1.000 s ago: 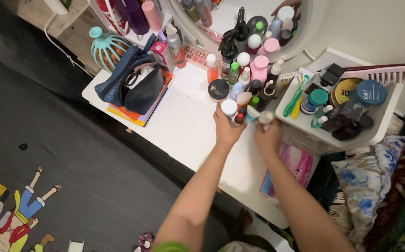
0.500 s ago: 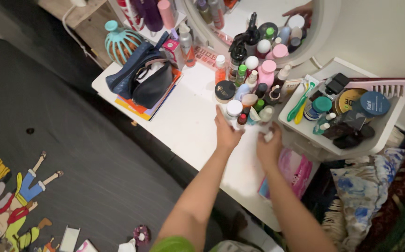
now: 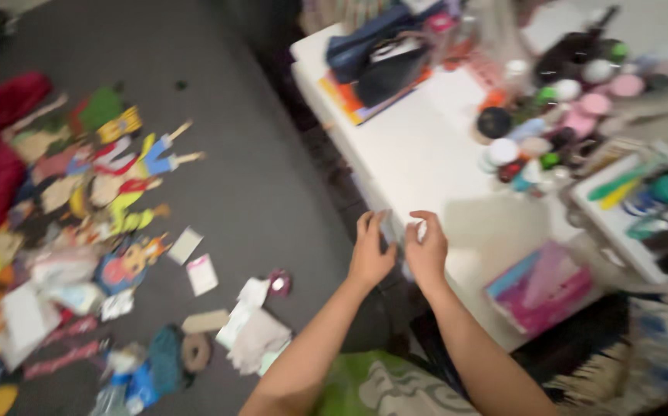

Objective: The person organizes various personal care and cosmetic items from a bed onto a white vanity table. They pick up bottles, tubes, boxes, and packets, then place them on the table or into a drawer. The person also wipes the table surface with a cloth and spray bottle.

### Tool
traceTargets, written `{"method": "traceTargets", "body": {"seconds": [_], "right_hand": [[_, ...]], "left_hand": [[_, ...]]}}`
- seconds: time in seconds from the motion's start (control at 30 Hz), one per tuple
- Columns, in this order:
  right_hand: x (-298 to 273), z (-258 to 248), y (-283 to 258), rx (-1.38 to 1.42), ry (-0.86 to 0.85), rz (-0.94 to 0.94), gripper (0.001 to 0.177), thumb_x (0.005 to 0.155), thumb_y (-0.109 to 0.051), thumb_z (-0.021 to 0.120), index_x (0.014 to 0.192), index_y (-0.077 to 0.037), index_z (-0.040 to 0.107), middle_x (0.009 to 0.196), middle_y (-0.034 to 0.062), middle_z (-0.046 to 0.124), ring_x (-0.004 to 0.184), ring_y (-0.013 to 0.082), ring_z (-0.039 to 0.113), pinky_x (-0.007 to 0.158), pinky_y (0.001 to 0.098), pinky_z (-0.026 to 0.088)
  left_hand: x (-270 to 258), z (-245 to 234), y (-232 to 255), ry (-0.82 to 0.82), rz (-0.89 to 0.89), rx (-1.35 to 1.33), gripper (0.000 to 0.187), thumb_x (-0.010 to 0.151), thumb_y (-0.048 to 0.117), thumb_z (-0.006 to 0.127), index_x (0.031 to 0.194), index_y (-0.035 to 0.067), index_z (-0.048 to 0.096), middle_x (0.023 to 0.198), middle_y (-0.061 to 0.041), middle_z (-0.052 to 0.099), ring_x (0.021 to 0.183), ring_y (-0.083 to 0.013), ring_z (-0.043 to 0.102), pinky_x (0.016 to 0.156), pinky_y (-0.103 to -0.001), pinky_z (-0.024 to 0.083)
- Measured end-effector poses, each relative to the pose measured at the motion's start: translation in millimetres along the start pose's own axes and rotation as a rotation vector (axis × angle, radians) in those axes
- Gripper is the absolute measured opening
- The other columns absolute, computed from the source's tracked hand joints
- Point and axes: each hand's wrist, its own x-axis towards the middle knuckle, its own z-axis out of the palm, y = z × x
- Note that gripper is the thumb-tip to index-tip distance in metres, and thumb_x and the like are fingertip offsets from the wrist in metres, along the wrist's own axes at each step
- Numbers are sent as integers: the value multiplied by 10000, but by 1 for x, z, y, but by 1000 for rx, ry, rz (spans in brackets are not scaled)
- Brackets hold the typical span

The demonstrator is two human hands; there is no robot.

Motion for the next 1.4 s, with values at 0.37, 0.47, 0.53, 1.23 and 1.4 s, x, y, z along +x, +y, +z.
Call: {"method": "traceTargets", "body": {"seconds": [0.37,0.47,0.53,1.23,1.4], "right_hand": [[-122,128,20,136,-582,253,274,867,-145,740,1134,-88,724,759,111,623,620,188,565,540,363,430],[-151,151,34,210,-617,272,257,861,-148,737,1111,-86,726,814,32,649,668,105,592,545,279,459],[-170,167,47,190,-625,336,256,856,-152,728,1097,-69,720,814,29,664,656,118,611,534,291,483],[-268,272,102,-399,-613,13,485,750,-398,832,1079,-47,768,966,191,775,894,336,763,812,442,585],[-225,228,74,-529,-459,-199,449,819,-339,833,1099,5,762,953,242,753,891,365,740,798,447,573]], "left_hand": [[-178,-177,-144,244,-285,116,605,831,145,755,1392,98,533,1483,-206,396,1074,-364,638,941,-436,536],[-220,-214,-183,201,-517,97,613,793,193,726,1375,137,542,1486,-163,412,1010,-355,678,934,-421,548],[-246,-233,-211,230,-506,84,600,788,209,727,1358,130,558,1455,-172,441,1020,-360,673,932,-415,552],[-403,-365,-332,527,-543,163,255,848,185,727,1056,38,726,993,-190,745,939,-343,724,857,-424,563],[-397,-376,-325,608,-560,226,196,839,146,699,987,18,693,961,-215,717,917,-382,691,840,-452,540]]}}
